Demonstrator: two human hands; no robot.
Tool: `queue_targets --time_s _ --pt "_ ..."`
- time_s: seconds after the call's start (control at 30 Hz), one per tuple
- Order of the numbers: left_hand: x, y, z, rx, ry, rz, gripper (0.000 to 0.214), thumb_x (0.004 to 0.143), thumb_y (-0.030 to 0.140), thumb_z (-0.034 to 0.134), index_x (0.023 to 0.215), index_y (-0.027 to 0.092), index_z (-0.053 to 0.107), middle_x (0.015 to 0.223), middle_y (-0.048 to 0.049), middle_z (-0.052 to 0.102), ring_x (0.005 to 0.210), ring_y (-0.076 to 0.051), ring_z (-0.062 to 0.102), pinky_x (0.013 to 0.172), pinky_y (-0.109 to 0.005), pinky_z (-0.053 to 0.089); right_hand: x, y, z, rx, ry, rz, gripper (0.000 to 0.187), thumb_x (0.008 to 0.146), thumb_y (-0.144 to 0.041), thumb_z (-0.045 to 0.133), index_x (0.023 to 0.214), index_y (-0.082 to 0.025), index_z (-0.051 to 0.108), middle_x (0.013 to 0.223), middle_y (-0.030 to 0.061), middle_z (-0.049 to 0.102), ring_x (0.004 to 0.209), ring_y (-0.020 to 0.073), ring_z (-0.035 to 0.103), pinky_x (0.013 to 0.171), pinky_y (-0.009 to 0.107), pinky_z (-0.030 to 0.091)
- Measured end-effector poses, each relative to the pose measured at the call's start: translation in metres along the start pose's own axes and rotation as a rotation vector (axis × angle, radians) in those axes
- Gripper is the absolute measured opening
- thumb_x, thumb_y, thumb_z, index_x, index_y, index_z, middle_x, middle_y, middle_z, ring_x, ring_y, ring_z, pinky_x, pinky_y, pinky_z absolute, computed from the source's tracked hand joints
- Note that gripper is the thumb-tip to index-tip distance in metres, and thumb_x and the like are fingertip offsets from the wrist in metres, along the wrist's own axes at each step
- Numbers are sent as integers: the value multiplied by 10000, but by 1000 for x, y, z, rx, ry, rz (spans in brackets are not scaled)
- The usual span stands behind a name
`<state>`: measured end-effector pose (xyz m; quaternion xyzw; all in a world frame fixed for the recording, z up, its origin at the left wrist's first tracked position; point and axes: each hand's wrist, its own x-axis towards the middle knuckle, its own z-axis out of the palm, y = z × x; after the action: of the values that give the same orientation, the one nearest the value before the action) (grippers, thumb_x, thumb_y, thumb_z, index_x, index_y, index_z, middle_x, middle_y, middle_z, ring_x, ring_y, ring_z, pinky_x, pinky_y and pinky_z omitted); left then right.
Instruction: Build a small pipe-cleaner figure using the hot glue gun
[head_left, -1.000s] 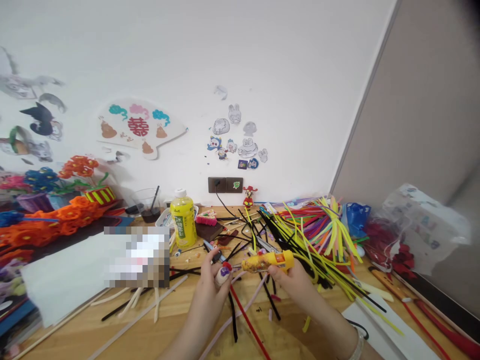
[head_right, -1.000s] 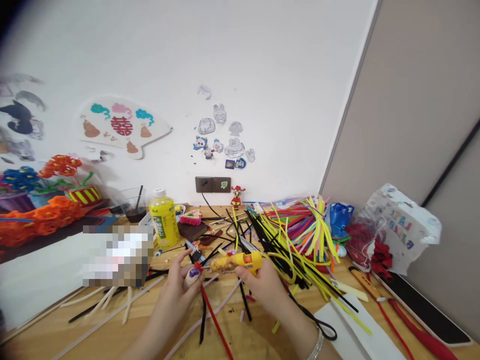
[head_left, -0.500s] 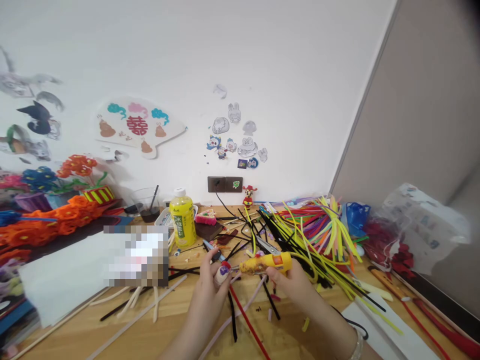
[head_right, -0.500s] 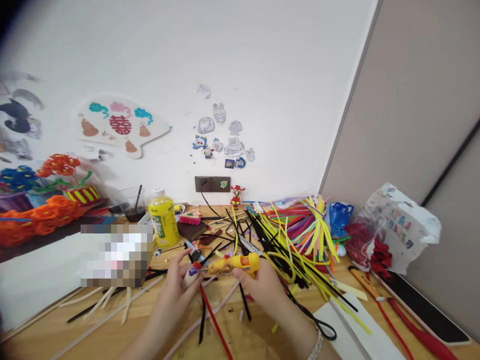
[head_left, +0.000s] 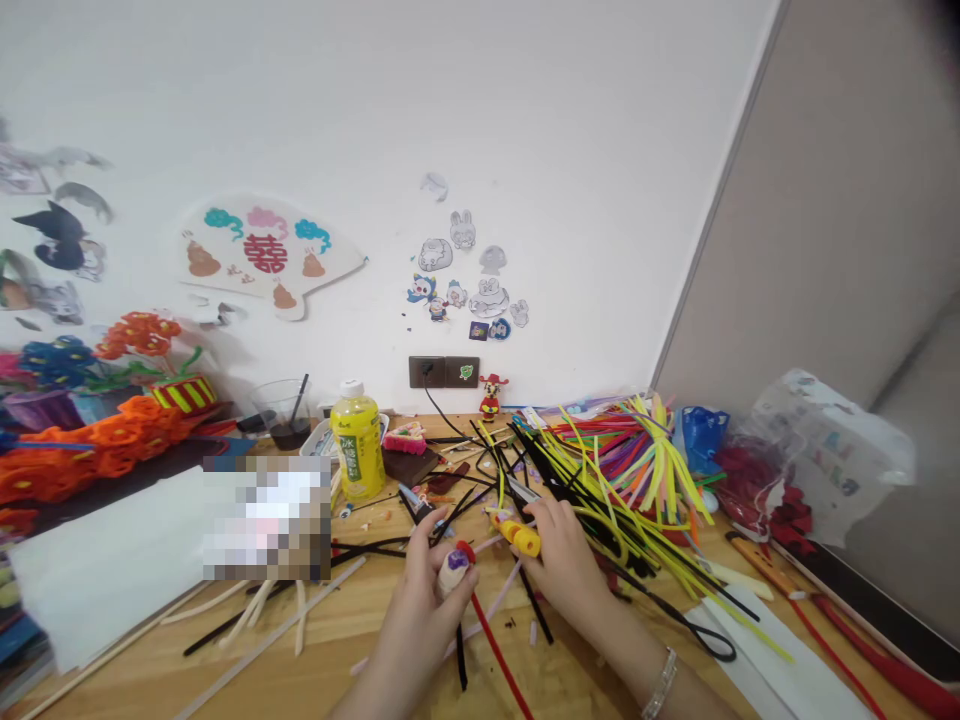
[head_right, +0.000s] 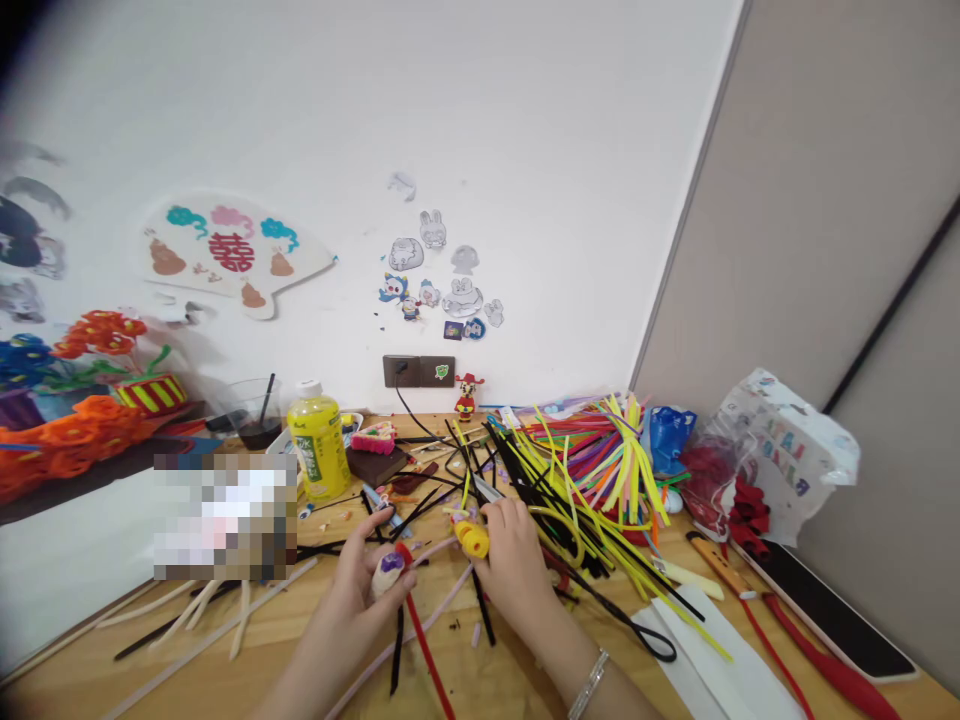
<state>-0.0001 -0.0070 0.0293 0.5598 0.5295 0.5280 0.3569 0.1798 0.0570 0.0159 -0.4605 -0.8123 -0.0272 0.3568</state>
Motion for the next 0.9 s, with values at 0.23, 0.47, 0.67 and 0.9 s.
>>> queue_targets --time_s 0.23,0.47,0.67,0.9 --pt "-7 -1 6 -177 -87 -11 644 741 299 554 1275 192 209 764 16 626 744 -184 616 758 -318 453 -1 -17 -15 412 -111 -134 403 674 -96 574 1055 -230 564 1067 69 546 1031 244 470 877 409 386" --pt "-11 8 9 -129 -83 -19 650 728 306 567 1268 184 227 672 44 575 671 -171 587 694 -295 451 -5 -41 -20 790 -56 -63 123 756 -194 617 868 -217 660 872 46 659 897 195 564 834 361 429" --pt "-16 5 13 -107 -133 11 643 748 290 552 1277 171 207 738 1 613 785 -194 600 769 -314 429 -10 -47 -15 846 -1 53 36 742 -177 598 712 -186 617 786 44 645 824 185 586 798 343 449" --pt "-19 2 13 -197 -130 28 602 773 373 530 1260 189 230 840 -47 627 872 -205 600 825 -347 439 -5 -47 -16 1031 -39 453 209 732 -345 595 645 -173 516 648 31 626 640 173 607 623 292 480"
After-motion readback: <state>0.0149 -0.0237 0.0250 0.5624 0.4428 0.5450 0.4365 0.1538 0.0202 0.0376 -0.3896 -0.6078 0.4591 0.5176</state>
